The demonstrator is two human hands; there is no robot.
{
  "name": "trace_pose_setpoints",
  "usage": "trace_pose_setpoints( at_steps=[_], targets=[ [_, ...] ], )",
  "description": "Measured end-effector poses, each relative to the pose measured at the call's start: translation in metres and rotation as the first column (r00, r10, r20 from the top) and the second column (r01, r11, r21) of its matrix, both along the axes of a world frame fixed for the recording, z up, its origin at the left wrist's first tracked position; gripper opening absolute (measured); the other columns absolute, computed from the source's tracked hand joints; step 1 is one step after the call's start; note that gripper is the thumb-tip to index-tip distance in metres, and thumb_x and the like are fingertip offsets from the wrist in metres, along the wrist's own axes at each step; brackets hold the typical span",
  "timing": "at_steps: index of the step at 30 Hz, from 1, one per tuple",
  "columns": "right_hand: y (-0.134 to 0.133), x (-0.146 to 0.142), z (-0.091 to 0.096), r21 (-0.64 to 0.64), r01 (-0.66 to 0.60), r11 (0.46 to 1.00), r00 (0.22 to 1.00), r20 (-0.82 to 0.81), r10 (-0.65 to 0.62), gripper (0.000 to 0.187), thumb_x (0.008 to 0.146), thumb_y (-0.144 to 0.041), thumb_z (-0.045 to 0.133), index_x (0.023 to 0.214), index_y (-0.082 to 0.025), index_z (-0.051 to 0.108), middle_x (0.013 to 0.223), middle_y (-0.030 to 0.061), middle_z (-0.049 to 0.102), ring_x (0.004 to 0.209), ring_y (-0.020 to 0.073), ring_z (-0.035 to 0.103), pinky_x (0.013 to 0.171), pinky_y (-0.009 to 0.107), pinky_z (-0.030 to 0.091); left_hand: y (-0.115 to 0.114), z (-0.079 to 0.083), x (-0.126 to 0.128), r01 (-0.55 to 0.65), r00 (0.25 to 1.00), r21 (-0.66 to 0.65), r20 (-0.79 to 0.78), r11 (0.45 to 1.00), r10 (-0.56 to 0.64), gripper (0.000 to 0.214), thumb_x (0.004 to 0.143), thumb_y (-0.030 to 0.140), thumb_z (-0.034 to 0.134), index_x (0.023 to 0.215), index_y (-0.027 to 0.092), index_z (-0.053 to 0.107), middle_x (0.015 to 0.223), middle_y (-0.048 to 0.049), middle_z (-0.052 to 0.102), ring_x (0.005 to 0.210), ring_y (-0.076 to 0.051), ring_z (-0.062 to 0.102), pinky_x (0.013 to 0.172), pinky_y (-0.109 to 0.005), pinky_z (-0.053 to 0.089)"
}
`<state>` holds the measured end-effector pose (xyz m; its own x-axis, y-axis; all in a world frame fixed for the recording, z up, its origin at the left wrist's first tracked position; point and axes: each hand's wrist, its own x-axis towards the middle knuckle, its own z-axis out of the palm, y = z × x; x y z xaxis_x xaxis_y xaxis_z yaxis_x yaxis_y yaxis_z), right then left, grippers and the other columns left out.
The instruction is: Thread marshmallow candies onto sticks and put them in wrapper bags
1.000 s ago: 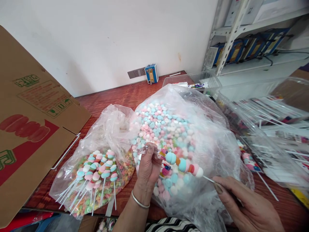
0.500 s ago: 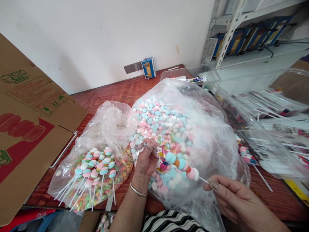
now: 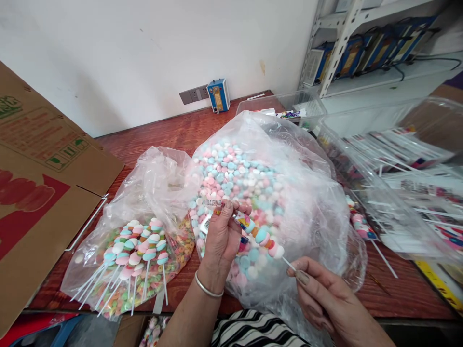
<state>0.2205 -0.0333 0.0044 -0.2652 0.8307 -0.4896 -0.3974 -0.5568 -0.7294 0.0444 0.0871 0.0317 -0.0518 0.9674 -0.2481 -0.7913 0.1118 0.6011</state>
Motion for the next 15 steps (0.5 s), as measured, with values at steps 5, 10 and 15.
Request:
trace_pose_setpoints(
  at_steps=[5,10,15],
  targets=[
    [0.000,-0.010,-0.004,0.105,-0.041,0.994,0.988,0.150,0.025,0.041,0.089,-0.058,0.054,0.094,-0.018,0.060,0.050,-0.0114,0.024,0.043,0.0064,0.018,0.040,0.018,0.017,0.003,0.004,0.011,0.024,0.995,-0.061,0.099,0.998,-0.018,0.013,0.080,0.019,0.072,0.074,0.015,0.061,0.064,0.0046,0.055,0.058,-0.007,0.054,0.077,-0.029,0.054],
    [0.005,-0.014,-0.007,0.529,-0.186,0.828,0.734,0.635,-0.240,0.024,0.095,-0.037,0.050,0.086,-0.019,0.064,0.067,-0.0002,0.061,0.058,0.0137,0.057,0.054,0.023,0.042,0.005,0.007,0.017,0.001,0.995,-0.170,0.100,0.985,0.016,0.020,0.082,0.019,0.069,0.067,0.014,0.057,0.061,0.0047,0.050,0.056,-0.006,0.052,0.076,-0.027,0.053],
    [0.011,-0.010,-0.019,0.720,-0.405,0.564,0.448,0.694,-0.565,0.013,0.090,-0.021,0.056,0.097,-0.018,0.067,0.074,0.0033,0.072,0.062,0.0169,0.065,0.061,0.026,0.045,0.004,0.006,0.019,-0.014,0.998,-0.231,0.059,0.973,0.029,0.020,0.083,0.019,0.068,0.067,0.015,0.057,0.062,0.0030,0.054,0.058,-0.008,0.054,0.080,-0.030,0.054]
  ],
)
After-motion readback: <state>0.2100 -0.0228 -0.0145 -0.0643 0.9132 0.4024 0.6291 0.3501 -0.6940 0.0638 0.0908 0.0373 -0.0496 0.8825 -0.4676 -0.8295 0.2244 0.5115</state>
